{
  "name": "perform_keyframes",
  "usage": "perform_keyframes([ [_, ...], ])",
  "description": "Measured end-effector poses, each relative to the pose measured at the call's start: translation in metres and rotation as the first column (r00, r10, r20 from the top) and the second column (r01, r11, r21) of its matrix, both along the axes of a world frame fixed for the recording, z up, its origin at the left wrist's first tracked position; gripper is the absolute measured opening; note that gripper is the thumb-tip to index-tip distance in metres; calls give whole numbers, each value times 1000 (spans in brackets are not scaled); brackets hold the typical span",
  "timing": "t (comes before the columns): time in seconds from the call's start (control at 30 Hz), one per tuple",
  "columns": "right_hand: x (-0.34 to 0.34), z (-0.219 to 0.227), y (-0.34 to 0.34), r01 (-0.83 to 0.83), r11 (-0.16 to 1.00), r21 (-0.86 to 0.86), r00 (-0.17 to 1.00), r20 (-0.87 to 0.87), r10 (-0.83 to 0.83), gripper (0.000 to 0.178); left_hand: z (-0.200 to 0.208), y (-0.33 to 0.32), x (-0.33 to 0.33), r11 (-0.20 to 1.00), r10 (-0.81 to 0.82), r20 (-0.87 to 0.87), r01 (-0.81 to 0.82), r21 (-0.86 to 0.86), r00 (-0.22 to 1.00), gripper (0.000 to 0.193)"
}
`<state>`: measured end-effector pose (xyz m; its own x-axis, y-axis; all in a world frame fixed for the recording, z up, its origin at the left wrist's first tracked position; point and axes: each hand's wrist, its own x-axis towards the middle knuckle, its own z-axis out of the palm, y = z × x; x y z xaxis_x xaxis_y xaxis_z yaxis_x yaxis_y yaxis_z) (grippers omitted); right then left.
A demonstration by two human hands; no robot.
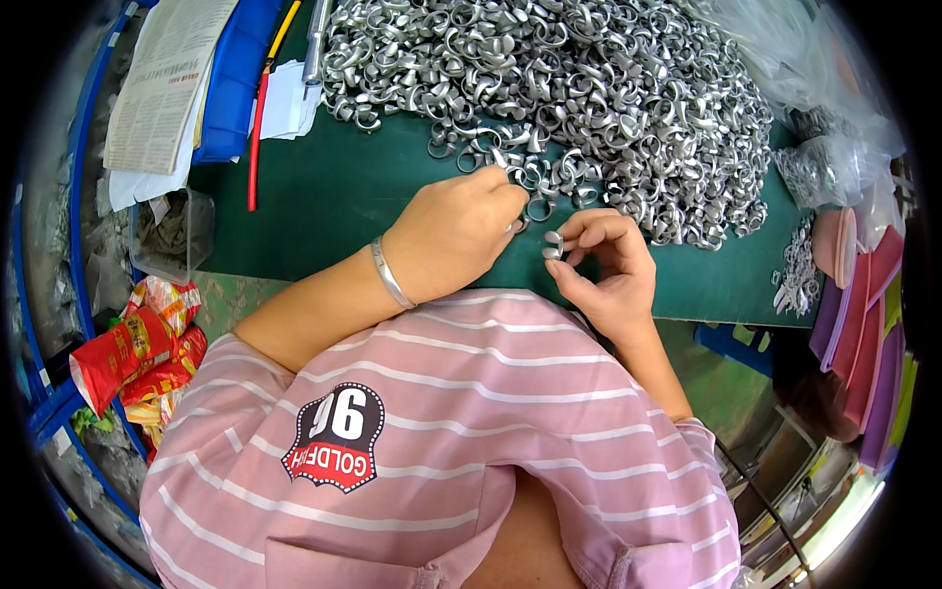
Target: The person sits at a green workbench and assembles small, silver-colored metal rings by hand. They pick up individual rings from a large pile, fit them together, and place the assembled pieces back onto the table. The process is repetitive and involves handling the metal components directly without tools.
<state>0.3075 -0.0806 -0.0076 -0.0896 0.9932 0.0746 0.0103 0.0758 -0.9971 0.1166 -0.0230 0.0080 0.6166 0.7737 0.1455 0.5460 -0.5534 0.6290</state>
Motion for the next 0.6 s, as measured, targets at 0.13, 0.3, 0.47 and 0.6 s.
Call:
perform_keyframes([
  [0.13,7,4,1,-179,940,-290,758,-650,-56,27,-4,3,1,999,-6,-6,6,36,1000,15],
  [0.3,9,2,4,132,943,-306,986,-55,-156,5,11,9,-10,846,232,314,-32,-532,921,5],
  [0.47,-12,1,18,91,961,262,688,681,-251,8,14,10,-18,274,679,399,292,-916,616,10],
  [0.6,-14,0,20,40,972,231,624,754,-205,8,11,11,-21,77,768,319,415,-907,555,12],
])
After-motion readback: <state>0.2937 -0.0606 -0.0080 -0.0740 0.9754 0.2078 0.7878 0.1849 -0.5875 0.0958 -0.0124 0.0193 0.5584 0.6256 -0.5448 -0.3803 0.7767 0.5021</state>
